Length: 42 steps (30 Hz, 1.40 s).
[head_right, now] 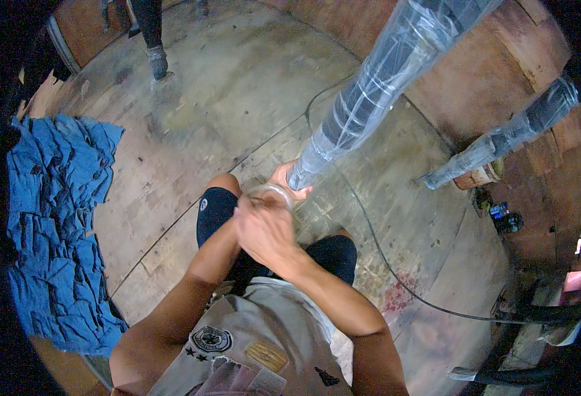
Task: The person cuts a piece of clear plastic with scissors, then wraps and secures it around the legs of standing mannequins using clear tape. The person kneels to reach the lower sections and continues taping each leg in sequence.
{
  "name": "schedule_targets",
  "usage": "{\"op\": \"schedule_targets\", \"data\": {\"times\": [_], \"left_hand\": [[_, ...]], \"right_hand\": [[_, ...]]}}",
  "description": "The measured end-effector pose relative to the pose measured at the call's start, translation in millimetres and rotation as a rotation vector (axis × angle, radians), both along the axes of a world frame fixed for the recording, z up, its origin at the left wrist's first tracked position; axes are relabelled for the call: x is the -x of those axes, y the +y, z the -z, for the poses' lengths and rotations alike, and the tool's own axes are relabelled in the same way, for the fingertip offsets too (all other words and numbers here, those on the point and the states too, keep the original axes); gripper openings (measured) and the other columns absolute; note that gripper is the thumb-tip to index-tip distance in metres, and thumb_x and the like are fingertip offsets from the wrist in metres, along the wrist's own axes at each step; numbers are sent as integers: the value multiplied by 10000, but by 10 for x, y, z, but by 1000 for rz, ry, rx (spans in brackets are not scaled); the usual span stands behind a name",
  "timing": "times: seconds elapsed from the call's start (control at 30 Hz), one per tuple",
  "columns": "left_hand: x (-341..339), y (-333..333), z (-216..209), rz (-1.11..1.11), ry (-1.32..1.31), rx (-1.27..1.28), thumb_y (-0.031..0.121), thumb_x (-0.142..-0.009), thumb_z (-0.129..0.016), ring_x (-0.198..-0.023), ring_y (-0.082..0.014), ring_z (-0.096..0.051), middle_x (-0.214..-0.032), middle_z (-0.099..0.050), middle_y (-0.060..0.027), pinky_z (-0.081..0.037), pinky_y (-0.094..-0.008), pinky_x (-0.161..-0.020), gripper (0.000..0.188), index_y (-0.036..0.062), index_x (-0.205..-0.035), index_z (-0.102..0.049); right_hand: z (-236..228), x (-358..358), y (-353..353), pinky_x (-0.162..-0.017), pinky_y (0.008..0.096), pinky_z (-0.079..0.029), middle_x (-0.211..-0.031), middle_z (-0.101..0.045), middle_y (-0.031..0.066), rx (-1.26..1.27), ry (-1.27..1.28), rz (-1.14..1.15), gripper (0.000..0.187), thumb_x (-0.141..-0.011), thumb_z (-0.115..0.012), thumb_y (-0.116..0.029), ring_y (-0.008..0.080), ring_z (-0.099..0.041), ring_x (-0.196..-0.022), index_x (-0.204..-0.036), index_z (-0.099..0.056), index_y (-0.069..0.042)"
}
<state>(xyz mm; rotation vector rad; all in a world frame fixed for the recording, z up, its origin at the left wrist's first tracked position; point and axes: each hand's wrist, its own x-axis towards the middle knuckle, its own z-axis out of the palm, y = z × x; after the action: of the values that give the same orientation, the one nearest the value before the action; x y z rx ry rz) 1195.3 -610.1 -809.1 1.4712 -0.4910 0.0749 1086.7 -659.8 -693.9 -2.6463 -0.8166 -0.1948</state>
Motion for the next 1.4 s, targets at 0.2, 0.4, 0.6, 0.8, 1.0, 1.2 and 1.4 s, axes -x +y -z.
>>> {"op": "schedule_targets", "data": {"times": [0.2, 0.4, 0.6, 0.8, 1.0, 1.2, 1.4], "left_hand": [[-12, 441, -185, 243, 197, -121, 88, -747, -788, -730, -79, -533, -759, -587, 15, -458, -297, -664, 210, 17, -842, -614], [45, 335, -234, 367, 259, -120, 86, -752, -793, -796, -104, -592, -853, -656, -11, -482, -290, -731, 226, 1, -924, -673], [-57, 446, -113, 692, 466, 262, 547, -794, -802, -1105, -247, -668, -1151, -687, -155, -532, -368, -983, 837, -57, -1316, -549], [40, 354, 58, 443, 365, 615, 692, -819, -693, -1170, -270, -657, -1254, -666, -194, -521, -396, -1036, 994, -72, -1418, -476], [204, 166, 92, 20, 272, 560, 591, -837, -781, -1031, -158, -655, -1135, -708, -72, -524, -321, -928, 778, -42, -1264, -631], [288, 34, 34, -202, 327, 385, 439, -889, -785, -942, -151, -664, -1047, -714, -59, -538, -313, -846, 553, -27, -1161, -663], [451, -157, 122, -21, 442, 784, 338, -892, -776, -841, -154, -660, -976, -707, -72, -550, -331, -787, 440, -14, -1130, -661]], "right_hand": [[-42, -26, -1349, -916, 482, -500, -852, -707, 114, 22, 83, -149, 151, -891, -744, -208, 304, -693, -887, -848, -711, -68], [61, -1252, -1693, -1227, 587, -240, -1261, -660, 150, 79, -15, -167, 171, -934, -676, -222, 310, -570, -1269, -1041, -756, -116], [44, -1737, -1091, -1215, 484, -287, -1415, -578, 165, 1, -50, -503, 372, -939, -665, -250, 347, -462, -1407, -1294, -669, -139], [233, -1526, -882, -1103, 422, -402, -1399, -569, 186, -478, 426, -128, 416, -917, -739, -210, 307, -530, -1313, -1300, -645, -78], [151, -1057, -786, -918, 345, -512, -1166, -680, 183, -957, -203, 308, 309, -949, -661, -76, 254, -655, -1032, -1241, -624, 18], [-387, -483, -59, -761, 339, -559, -944, -709, 203, -488, -428, -10, 128, -960, -670, -134, 277, -706, -873, -950, -677, -6], [-151, -846, 385, -625, 439, -566, -780, -724, 172, 196, -26, 267, 328, -937, -682, -336, 345, -735, -722, -840, -732, -26]]}}
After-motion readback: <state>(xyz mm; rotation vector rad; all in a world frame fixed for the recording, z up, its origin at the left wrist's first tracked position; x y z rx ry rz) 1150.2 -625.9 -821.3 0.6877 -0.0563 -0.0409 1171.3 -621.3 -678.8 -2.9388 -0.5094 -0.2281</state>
